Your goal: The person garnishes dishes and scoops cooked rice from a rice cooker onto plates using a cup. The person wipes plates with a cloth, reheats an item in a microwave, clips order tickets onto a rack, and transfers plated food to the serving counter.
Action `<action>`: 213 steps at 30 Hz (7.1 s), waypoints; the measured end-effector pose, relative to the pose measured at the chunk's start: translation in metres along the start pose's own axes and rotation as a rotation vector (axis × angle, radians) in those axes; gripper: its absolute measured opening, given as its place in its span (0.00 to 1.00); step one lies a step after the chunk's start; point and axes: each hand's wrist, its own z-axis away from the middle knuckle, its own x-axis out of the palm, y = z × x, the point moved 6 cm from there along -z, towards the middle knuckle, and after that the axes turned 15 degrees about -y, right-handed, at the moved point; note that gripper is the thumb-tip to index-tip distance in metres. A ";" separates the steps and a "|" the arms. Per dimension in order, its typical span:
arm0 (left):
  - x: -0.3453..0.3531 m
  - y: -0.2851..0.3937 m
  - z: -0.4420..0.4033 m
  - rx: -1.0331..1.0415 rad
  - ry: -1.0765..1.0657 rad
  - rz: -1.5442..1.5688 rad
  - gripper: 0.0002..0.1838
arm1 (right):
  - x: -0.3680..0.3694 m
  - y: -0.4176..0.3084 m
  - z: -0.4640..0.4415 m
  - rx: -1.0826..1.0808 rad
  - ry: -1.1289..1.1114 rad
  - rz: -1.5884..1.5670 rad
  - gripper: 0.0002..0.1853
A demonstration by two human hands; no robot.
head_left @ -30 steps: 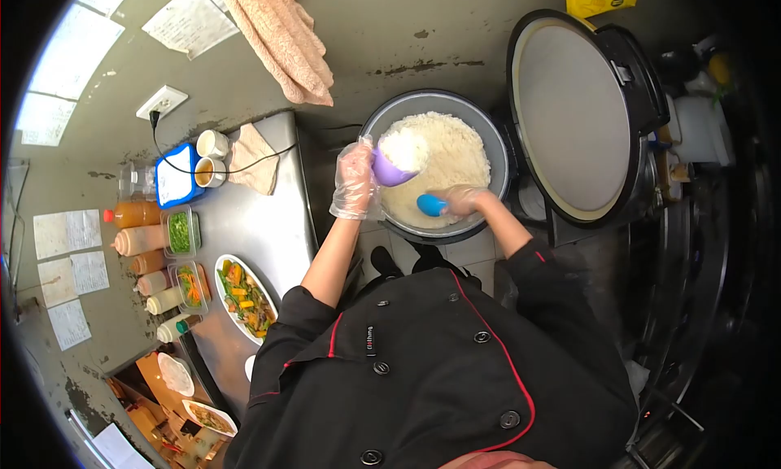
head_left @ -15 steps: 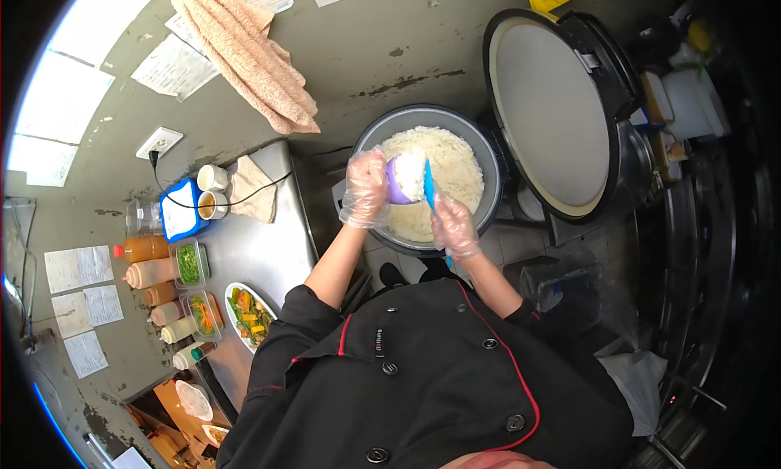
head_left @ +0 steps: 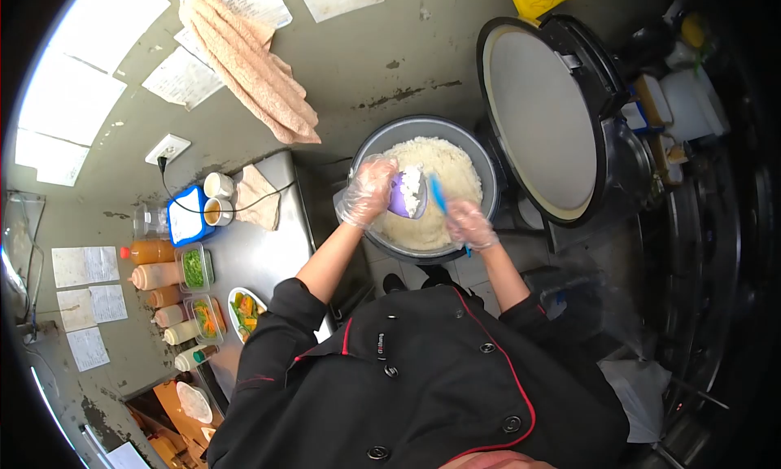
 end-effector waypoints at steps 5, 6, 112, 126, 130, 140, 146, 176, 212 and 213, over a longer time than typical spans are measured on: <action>-0.003 -0.003 -0.012 0.027 -0.030 0.087 0.05 | -0.019 0.010 0.002 0.079 0.304 -0.032 0.12; 0.000 -0.001 -0.016 0.030 -0.098 0.139 0.07 | -0.012 0.013 -0.006 0.098 0.177 -0.081 0.12; 0.074 0.458 0.633 -1.671 2.112 0.014 0.07 | 0.556 0.507 0.078 -0.744 -1.466 1.815 0.32; 0.042 0.444 0.639 -1.628 2.089 -0.057 0.08 | 0.551 0.429 0.045 -0.247 -1.363 1.212 0.09; 0.022 0.410 0.627 -1.618 1.912 -0.026 0.07 | 0.521 0.320 0.010 -0.028 -1.152 0.618 0.19; 0.002 0.230 0.525 -1.278 1.394 0.557 0.07 | 0.140 0.007 -0.122 -0.426 -0.261 0.478 0.23; -0.037 0.160 0.412 -1.282 1.019 0.580 0.07 | -0.099 0.004 -0.182 -0.084 0.283 1.886 0.16; 0.005 0.089 0.312 -1.299 0.820 0.538 0.07 | -0.138 0.109 -0.078 0.881 -0.318 1.084 0.09; 0.038 -0.019 0.089 -0.636 0.272 0.557 0.08 | -0.134 0.042 -0.146 0.332 -0.065 1.555 0.19; 0.036 -0.017 0.088 -0.637 0.348 0.542 0.08 | -0.100 0.013 -0.120 0.287 -0.060 1.357 0.20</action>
